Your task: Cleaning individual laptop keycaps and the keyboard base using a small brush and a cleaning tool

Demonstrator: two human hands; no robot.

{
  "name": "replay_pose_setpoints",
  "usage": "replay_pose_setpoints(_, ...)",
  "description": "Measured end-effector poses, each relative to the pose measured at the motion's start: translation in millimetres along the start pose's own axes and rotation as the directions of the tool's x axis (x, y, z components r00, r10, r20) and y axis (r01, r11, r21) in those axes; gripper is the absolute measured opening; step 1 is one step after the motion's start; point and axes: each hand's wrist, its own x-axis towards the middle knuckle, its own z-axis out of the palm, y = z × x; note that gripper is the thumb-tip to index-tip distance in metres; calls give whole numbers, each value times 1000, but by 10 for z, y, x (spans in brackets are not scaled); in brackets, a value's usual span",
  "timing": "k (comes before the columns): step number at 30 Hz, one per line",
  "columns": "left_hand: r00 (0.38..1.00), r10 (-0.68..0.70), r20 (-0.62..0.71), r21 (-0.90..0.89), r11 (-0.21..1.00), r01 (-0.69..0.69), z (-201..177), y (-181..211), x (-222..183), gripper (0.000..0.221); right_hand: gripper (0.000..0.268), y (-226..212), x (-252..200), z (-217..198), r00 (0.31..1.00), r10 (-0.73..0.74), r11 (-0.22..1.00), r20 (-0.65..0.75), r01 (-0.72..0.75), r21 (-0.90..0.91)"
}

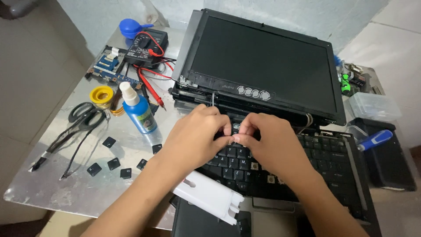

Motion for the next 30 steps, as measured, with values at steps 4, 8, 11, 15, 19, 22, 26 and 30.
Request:
replay_pose_setpoints(4,998,-54,15,21,998,54,61,25,12,23,19,-16,-4,21,1000,23,999,9,-22,-35)
replay_pose_setpoints(8,995,-94,32,32,995,93,93,49,9,24,27,-88,-32,11,994,99,990,42,-94,-105)
replay_pose_setpoints(11,989,-129,67,42,991,126,96,100,34,21,32,-31,18,52,996,66,986,54,-57,-160)
replay_pose_setpoints(15,988,-144,51,69,988,141,133,132,50,21,30,273,157,266,983,-184,924,-9,170,-343)
replay_pose_setpoints(19,969,-226,101,23,974,225,59,186,71,26,35,150,89,122,993,-109,982,39,113,-152)
replay_pose_setpoints(22,967,-229,114,47,973,225,33,192,122,32,31,44,52,-14,996,-57,998,65,56,21)
replay_pose_setpoints(26,969,-218,120,66,975,211,47,174,124,45,6,44,42,-114,994,-52,996,96,44,78)
replay_pose_setpoints(30,970,-221,103,65,974,215,76,164,153,46,14,74,110,-181,991,-115,993,69,113,37)
